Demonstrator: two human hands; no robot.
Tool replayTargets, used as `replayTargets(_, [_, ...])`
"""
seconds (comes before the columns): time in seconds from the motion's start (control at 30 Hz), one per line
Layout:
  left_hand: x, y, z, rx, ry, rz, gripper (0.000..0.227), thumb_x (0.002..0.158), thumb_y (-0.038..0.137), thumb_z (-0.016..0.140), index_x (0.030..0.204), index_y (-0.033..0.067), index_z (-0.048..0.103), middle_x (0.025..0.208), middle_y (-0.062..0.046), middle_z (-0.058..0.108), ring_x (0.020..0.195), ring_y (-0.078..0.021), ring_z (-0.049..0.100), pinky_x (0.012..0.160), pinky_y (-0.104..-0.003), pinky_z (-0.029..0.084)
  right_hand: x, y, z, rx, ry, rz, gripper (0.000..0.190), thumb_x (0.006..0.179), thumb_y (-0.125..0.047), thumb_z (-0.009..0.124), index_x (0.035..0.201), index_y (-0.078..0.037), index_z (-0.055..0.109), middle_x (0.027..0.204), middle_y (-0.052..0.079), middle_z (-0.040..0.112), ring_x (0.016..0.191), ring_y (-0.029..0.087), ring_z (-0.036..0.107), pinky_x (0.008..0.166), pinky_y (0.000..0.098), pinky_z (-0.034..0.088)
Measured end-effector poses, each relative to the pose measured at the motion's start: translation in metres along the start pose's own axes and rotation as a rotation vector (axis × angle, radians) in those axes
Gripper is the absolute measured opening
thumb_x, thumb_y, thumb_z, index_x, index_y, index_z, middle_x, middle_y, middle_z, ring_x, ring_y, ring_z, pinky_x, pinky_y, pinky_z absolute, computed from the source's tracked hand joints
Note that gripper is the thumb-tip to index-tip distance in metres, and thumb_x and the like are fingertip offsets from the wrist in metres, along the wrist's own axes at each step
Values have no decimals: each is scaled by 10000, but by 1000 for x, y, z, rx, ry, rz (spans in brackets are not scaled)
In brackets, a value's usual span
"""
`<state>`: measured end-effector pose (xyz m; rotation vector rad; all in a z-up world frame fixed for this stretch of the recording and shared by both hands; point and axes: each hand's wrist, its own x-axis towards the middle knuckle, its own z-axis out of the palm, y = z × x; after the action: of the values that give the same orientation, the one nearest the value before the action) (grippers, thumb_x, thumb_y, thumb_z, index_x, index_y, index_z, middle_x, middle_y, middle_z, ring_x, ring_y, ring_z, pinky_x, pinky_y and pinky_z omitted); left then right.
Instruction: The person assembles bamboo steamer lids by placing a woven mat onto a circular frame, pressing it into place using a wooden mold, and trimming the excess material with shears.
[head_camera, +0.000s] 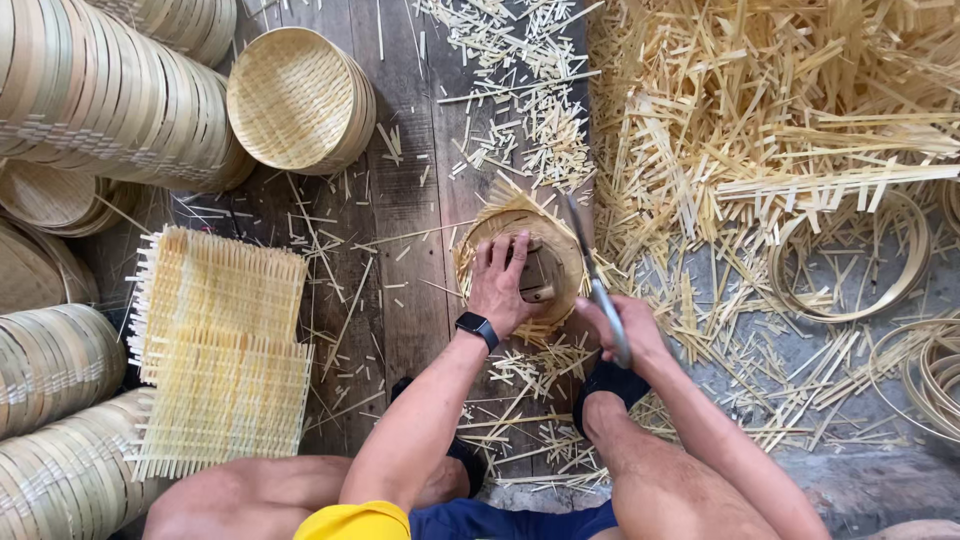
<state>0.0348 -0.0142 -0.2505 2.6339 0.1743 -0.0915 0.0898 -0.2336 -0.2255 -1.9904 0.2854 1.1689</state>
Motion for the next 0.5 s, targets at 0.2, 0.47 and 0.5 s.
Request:
replayTargets(0.2, [-3,18,-6,-33,14,-180,1426,468,523,967,1576,243,114,1510,-307,278,1393,-526,285,1057,-691,284,7,30,-51,-577,295,-262,669,917,-640,631,955,27,654,781,160,652,717,299,655,657,463,540])
replayTargets(0.47, [-5,35,21,-25,3,-247,1282,670,466,871,1629,266,43,1489,-324,300,1296,-505,416,1018,-645,373,61,39,-51,-1150,602,-505,701,794,-644,646,1050,8,622,1046,191,633,1004,332,607,870,462,528])
replayTargets(0.5, [-5,35,21,-23,-21,-250,1281,667,468,872,1625,269,46,1489,-319,302,1295,-507,416,1018,-641,376,69,48,-54,-1147,536,-453,605,884,-588,590,1054,-8,625,1024,184,640,951,308,618,809,454,542])
